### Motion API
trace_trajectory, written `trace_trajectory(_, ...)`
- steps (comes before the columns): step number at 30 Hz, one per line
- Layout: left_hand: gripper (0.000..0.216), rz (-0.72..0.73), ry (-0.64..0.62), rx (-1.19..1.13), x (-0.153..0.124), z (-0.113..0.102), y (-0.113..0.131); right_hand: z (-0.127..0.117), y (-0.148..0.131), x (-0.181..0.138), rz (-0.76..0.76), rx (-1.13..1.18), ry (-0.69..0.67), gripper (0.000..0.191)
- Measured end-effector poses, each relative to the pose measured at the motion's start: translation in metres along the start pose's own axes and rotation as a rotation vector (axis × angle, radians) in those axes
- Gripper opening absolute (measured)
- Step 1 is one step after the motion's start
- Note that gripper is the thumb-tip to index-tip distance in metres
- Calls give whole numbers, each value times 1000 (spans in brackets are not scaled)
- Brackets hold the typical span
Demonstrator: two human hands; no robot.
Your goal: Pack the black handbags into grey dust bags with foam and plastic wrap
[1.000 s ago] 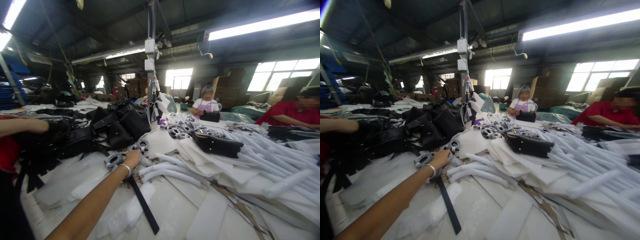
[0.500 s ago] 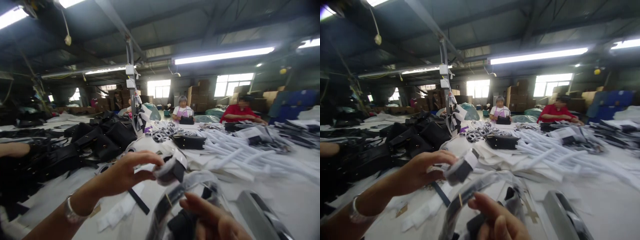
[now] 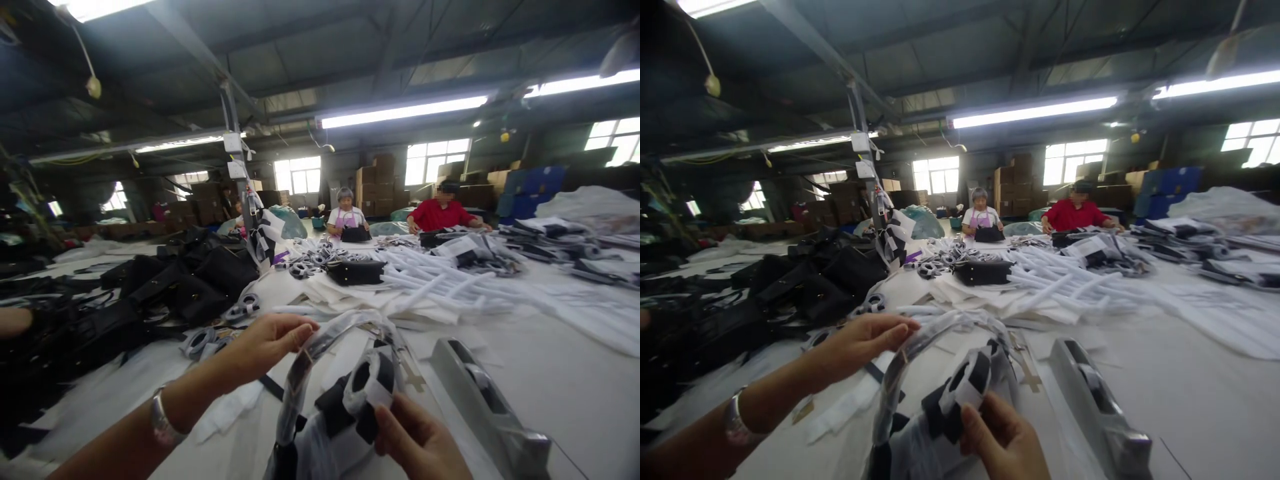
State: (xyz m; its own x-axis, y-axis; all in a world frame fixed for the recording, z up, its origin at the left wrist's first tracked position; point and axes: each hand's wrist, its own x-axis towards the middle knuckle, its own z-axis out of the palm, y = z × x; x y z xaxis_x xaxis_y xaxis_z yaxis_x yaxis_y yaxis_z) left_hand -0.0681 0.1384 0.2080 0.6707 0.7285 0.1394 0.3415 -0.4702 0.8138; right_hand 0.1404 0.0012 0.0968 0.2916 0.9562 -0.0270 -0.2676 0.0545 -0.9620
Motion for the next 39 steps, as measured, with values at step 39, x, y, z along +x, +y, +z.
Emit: trace_trajectory(39, 58, -254, -21, -586, -6, 37, -12, -107, 25, 98, -127, -1178, 145, 33)
